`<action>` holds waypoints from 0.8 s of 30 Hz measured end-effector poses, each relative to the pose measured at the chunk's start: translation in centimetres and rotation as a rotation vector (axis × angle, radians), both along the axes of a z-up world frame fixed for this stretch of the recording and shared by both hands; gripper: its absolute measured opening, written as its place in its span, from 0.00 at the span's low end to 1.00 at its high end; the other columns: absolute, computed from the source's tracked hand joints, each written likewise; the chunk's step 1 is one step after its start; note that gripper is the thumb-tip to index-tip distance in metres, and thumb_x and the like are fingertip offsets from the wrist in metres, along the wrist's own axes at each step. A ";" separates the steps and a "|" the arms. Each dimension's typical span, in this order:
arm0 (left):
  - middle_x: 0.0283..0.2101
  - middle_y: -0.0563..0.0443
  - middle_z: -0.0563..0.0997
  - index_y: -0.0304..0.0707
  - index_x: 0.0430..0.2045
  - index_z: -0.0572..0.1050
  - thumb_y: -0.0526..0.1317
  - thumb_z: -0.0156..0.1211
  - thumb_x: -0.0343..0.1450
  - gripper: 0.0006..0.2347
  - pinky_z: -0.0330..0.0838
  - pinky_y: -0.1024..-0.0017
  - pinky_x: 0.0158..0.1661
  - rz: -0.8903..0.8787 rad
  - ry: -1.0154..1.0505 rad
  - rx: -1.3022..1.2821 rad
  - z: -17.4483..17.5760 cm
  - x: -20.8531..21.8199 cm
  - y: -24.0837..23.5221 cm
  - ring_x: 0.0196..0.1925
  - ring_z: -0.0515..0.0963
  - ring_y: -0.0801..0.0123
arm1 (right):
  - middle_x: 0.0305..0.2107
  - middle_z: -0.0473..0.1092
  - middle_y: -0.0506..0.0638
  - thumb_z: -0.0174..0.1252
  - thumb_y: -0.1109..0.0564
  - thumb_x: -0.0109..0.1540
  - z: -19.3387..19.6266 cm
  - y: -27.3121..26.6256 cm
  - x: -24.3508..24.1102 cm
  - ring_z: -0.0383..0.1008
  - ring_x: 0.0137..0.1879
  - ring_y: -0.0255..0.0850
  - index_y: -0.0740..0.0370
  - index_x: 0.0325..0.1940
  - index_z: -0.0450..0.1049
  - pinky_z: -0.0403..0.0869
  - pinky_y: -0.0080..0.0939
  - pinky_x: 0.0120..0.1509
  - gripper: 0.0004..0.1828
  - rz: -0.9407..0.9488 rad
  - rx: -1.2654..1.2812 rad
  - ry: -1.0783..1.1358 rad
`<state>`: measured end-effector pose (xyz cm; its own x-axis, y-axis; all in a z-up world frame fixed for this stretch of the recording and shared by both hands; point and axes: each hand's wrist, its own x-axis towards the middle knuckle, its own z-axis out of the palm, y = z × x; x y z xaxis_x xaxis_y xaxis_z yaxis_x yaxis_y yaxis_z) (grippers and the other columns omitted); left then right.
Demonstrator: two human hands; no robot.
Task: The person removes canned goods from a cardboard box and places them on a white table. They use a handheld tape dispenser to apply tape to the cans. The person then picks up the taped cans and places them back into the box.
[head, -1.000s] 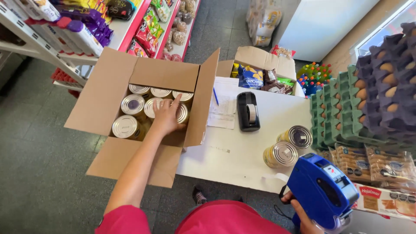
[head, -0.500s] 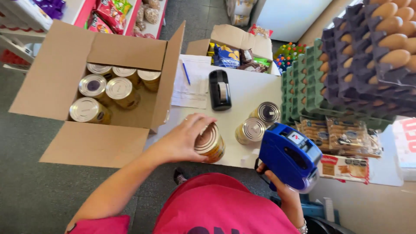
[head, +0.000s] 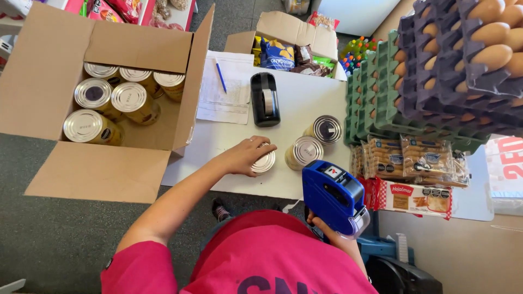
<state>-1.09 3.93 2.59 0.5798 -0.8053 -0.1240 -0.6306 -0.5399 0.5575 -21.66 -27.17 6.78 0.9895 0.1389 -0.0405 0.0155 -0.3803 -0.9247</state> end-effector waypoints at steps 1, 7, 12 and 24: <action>0.67 0.32 0.64 0.40 0.69 0.61 0.36 0.81 0.51 0.47 0.64 0.48 0.66 -0.050 -0.010 -0.013 -0.4 0.2 0.1 0.72 0.62 0.39 | 0.37 0.84 0.55 0.70 0.51 0.58 -0.1 0.2 -0.3 0.85 0.46 0.48 0.58 0.44 0.88 0.83 0.43 0.50 0.13 0.014 -0.046 0.015; 0.73 0.35 0.59 0.43 0.70 0.61 0.36 0.84 0.50 0.49 0.60 0.48 0.70 -0.168 -0.065 -0.001 -0.1 1.1 -0.1 0.74 0.58 0.39 | 0.36 0.84 0.56 0.72 0.57 0.57 -0.1 2.6 -0.1 0.85 0.46 0.45 0.63 0.42 0.87 0.82 0.46 0.50 0.11 -0.077 0.081 0.040; 0.77 0.30 0.47 0.43 0.73 0.56 0.50 0.84 0.48 0.55 0.45 0.37 0.72 -0.072 -0.127 -0.034 3.1 -1.6 -1.0 0.78 0.45 0.34 | 0.39 0.84 0.55 0.74 0.53 0.55 -3.5 2.7 -0.3 0.84 0.49 0.47 0.62 0.44 0.86 0.81 0.48 0.55 0.16 -0.141 0.071 0.093; 0.40 0.43 0.86 0.32 0.43 0.80 0.38 0.64 0.73 0.09 0.84 0.56 0.47 0.721 1.130 -1.106 5.9 -6.2 -3.2 0.42 0.87 0.58 | 0.32 0.79 0.58 0.75 0.47 0.53 -2.0 3.9 1.5 0.81 0.46 0.55 0.61 0.37 0.78 0.77 0.48 0.51 0.20 -0.270 -0.298 -0.052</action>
<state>-7.30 0.72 8.49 0.8541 -0.4229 -0.3028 0.4745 0.3951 0.7866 -20.15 -23.29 4.77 0.9906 -0.1364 0.0114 -0.0777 -0.6287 -0.7737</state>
